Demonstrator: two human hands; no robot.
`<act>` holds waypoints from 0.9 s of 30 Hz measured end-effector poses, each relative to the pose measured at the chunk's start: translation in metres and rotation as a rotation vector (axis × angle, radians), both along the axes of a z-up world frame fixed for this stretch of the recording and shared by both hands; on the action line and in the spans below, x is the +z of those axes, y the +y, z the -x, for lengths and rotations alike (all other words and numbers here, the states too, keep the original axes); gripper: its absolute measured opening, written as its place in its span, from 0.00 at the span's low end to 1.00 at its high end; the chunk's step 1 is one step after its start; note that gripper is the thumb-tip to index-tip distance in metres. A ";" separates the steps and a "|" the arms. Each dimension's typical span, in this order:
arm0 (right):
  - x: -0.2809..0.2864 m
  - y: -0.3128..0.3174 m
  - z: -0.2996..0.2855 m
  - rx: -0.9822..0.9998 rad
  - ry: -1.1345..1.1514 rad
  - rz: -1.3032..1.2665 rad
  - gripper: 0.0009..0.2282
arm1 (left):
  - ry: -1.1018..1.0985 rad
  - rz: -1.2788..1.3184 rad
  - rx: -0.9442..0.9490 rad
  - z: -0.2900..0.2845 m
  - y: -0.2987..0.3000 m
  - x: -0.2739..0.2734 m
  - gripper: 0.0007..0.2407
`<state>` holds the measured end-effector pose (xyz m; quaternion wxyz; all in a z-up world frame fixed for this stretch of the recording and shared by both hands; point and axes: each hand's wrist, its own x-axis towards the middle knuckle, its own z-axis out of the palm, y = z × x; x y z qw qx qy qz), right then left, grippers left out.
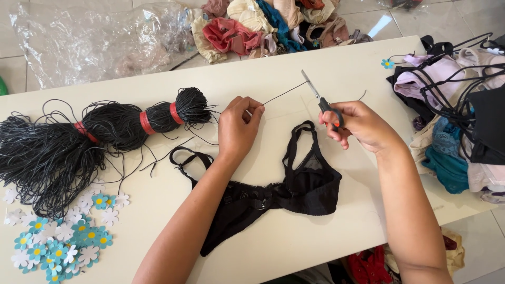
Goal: The person decorates a black bra by hand-sewing a small blue flower onto it using a needle and black thread. They then cut the thread with scissors and repeat the process on a beige bra.
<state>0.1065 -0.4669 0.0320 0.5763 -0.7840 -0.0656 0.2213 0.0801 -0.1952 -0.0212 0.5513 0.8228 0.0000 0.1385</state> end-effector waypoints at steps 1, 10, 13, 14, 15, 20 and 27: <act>0.005 0.004 0.000 -0.017 -0.002 -0.047 0.15 | -0.002 0.004 -0.001 -0.001 0.000 -0.001 0.01; -0.032 0.001 -0.012 0.030 0.138 -0.312 0.28 | 0.018 -0.004 -0.007 0.002 0.000 0.005 0.01; -0.037 0.000 -0.014 0.054 0.154 -0.299 0.29 | 0.018 0.000 -0.012 0.003 0.000 0.004 0.01; -0.038 0.000 -0.017 0.055 0.153 -0.297 0.29 | 0.017 0.001 -0.011 0.002 0.000 0.003 0.01; -0.040 0.000 -0.019 0.060 0.156 -0.305 0.28 | 0.014 -0.001 -0.012 0.002 0.000 0.003 0.01; -0.041 0.005 -0.020 0.064 0.147 -0.301 0.28 | 0.004 -0.005 -0.013 0.001 0.001 0.001 0.01; -0.042 0.007 -0.016 -0.010 0.065 -0.270 0.21 | 0.005 -0.010 -0.020 0.001 0.001 0.001 0.01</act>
